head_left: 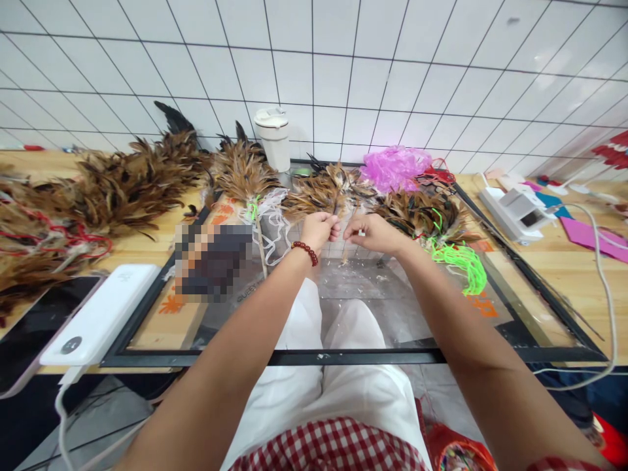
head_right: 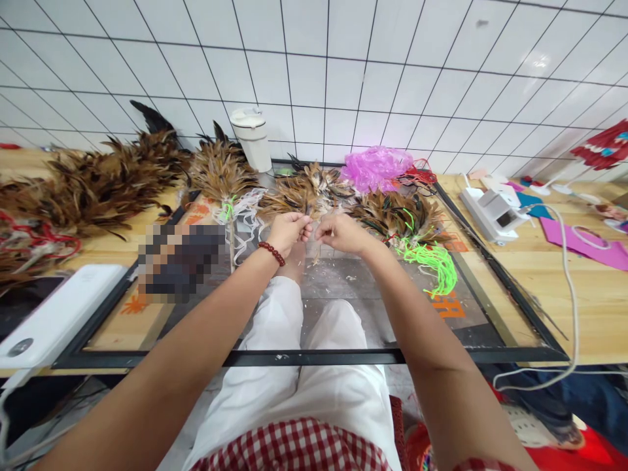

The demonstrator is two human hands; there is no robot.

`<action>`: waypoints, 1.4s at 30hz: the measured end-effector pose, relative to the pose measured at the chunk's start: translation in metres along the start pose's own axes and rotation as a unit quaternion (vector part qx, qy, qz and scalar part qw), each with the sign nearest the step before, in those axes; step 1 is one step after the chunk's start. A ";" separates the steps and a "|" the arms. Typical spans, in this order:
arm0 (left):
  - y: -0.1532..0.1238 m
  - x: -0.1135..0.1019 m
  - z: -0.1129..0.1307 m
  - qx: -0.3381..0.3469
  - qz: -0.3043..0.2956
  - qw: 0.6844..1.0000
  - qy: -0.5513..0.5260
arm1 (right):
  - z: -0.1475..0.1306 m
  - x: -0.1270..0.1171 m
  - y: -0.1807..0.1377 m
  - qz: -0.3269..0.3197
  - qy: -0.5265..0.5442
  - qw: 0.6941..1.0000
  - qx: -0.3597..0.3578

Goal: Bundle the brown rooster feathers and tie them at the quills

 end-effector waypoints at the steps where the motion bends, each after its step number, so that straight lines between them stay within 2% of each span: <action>1: 0.001 -0.001 0.000 0.003 0.011 1.000 -0.017 | 0.000 0.000 0.000 -0.048 0.041 0.998 -0.024; 4: 0.002 -0.003 0.001 -0.004 0.012 0.999 -0.045 | -0.005 0.002 -0.001 -0.128 0.090 0.986 -0.064; 7: 0.001 -0.002 0.003 -0.013 0.009 0.999 -0.043 | -0.008 0.005 0.001 -0.132 0.069 0.986 -0.070; 9: 0.000 -0.001 0.004 -0.021 0.007 0.999 -0.036 | -0.007 0.006 0.002 -0.090 0.039 0.994 -0.041; 11: -0.002 0.001 0.004 -0.030 0.007 0.999 -0.028 | -0.004 0.006 0.003 -0.025 -0.009 0.999 0.019; 14: -0.003 0.002 0.004 -0.035 0.006 0.999 -0.002 | 0.000 0.006 0.002 0.049 -0.090 0.991 0.084; 21: -0.002 0.003 0.002 -0.032 -0.013 0.998 0.057 | -0.004 0.005 0.001 0.127 -0.164 0.977 0.051; 27: 0.000 0.004 -0.001 -0.004 -0.049 0.995 0.092 | -0.006 0.004 0.001 0.168 -0.142 0.974 0.047; 29: -0.001 0.005 -0.001 -0.007 -0.065 0.992 0.104 | -0.005 0.004 0.003 0.178 -0.104 0.977 0.047; 31: -0.003 0.005 0.001 -0.007 -0.072 0.994 0.087 | -0.001 0.004 0.005 0.215 -0.044 0.973 0.069; 34: -0.006 0.004 0.005 -0.001 -0.090 0.996 -0.005 | 0.006 0.004 0.007 0.264 0.129 0.948 0.122; 36: -0.007 0.003 0.007 -0.009 -0.120 0.990 -0.066 | 0.008 0.005 0.008 0.212 0.296 0.926 0.102; 39: -0.009 0.001 0.009 -0.036 -0.177 0.977 -0.109 | 0.004 0.005 0.007 0.108 0.483 0.868 0.037; 42: -0.009 0.001 0.009 -0.064 -0.230 0.964 -0.117 | 0.001 0.005 0.006 0.115 0.544 0.830 0.042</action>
Point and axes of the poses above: each hand's wrist, its own y-axis towards the middle knuckle, its own x-axis out of the palm, z = x × y, the point moved 1 cm from there along y, towards the middle knuckle, and after that the axes turned 10 degrees about -z, right-handed, at the moved point
